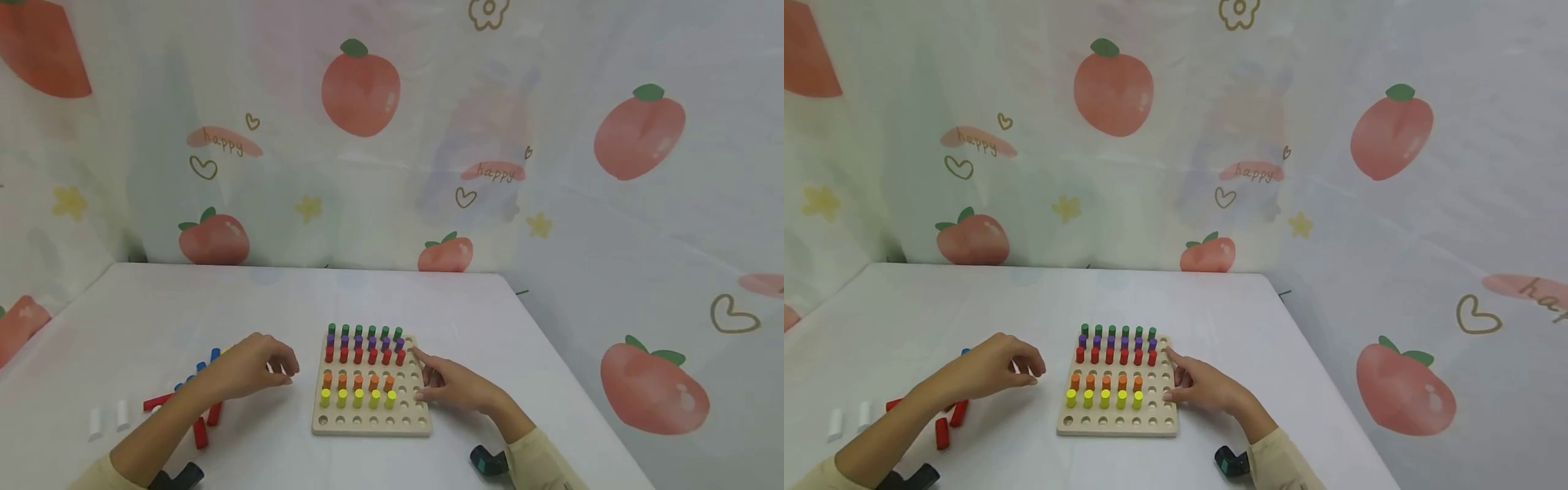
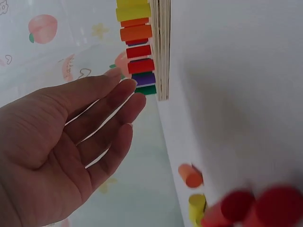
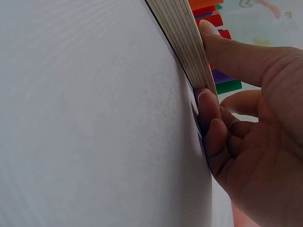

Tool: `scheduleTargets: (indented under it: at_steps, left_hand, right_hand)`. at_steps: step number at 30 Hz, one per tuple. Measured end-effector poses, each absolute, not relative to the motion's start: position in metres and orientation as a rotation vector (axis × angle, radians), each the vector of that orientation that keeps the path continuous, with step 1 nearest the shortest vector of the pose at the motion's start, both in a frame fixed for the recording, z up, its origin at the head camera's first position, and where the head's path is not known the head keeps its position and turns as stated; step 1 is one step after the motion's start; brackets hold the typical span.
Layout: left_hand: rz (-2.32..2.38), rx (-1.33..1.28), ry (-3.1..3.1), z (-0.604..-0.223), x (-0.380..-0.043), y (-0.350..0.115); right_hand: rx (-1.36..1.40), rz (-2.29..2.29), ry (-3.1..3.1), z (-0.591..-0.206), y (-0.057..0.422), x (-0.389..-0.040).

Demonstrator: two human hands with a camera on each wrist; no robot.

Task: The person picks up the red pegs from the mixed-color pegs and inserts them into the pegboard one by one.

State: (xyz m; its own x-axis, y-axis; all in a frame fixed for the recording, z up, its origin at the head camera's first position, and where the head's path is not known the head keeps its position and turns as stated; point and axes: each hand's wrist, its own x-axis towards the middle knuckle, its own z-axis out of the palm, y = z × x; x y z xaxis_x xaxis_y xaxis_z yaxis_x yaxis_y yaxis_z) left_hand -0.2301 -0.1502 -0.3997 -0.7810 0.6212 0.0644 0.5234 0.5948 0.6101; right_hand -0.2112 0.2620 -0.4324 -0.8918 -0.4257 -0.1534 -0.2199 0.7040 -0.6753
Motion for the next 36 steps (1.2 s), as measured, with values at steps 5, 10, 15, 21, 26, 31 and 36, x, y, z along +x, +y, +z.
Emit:
scheduleTargets:
  at_steps: [5,10,15,21,26,31,36]
  left_hand:
    - [0.953,1.054,2.594,-0.401,-0.219,-0.182]
    - [0.968,1.084,2.476,-0.404,-0.209,-0.221]
    - [0.953,1.024,2.442,-0.407,-0.205,-0.250]
    - [0.954,0.964,2.474,-0.410,-0.199,-0.268]
    - [0.988,0.906,2.469,-0.414,-0.193,-0.278]
    - [1.003,0.817,2.469,-0.418,-0.189,-0.285]
    - [1.045,0.819,2.559,-0.422,-0.184,-0.297]
  right_hand:
    - [-0.482,-0.984,2.612,-0.431,0.260,-0.211]
    - [-0.491,-0.983,2.601,-0.429,0.259,-0.211]
    - [-0.493,-0.963,2.617,-0.426,0.260,-0.212]
    - [-0.496,-0.962,2.615,-0.426,0.260,-0.213]
    - [-0.504,-0.985,2.600,-0.427,0.259,-0.213]
    - [-0.495,-1.005,2.586,-0.429,0.259,-0.212]
    - [-0.493,-1.007,2.590,-0.429,0.259,-0.212]
